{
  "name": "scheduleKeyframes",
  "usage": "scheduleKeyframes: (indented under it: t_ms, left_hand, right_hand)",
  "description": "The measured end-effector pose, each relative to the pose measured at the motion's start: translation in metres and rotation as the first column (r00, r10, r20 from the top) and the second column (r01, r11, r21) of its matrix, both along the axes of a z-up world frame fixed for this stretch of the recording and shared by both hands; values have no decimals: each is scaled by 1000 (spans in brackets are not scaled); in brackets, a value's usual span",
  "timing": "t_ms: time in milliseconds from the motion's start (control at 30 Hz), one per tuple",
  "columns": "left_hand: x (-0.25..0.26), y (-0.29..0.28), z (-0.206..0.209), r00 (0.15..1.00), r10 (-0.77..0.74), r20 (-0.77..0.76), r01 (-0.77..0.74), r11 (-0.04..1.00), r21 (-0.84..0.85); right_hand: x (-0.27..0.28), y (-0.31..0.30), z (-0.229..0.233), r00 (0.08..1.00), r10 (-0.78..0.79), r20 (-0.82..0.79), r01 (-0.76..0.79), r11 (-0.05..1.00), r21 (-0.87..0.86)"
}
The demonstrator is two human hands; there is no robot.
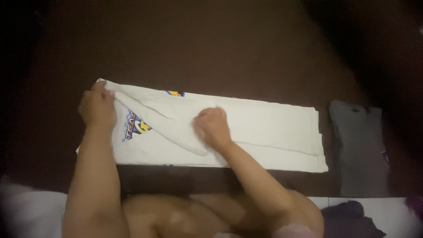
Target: Folding a white graphic t-shirt.
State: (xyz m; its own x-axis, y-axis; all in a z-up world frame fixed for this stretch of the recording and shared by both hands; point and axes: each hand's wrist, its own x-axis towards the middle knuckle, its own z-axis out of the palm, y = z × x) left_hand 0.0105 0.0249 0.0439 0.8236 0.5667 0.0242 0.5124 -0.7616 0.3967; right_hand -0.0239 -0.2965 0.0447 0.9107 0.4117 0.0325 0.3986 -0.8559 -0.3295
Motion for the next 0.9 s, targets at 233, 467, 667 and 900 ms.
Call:
scheduleKeyframes:
  t_ms: [233,467,667,900]
  left_hand:
    - [5,2,27,990,-89,-109,56,961,-271]
    - [11,-11,37,986,32,-165,-77,959,-274]
    - [27,13,-52,988,-6,-152,11,999,34]
    - [-15,-29,-32,935,-316,161,287,941,179]
  right_hand:
    - [-29,61,12,947,272,171,-297,944,144]
    - [-27,73,3,966,257,6,-257,966,21]
    - [-25,70,17,945,284,-164,-272,958,87]
    - [25,46,-4,994,-14,-105,28,991,132]
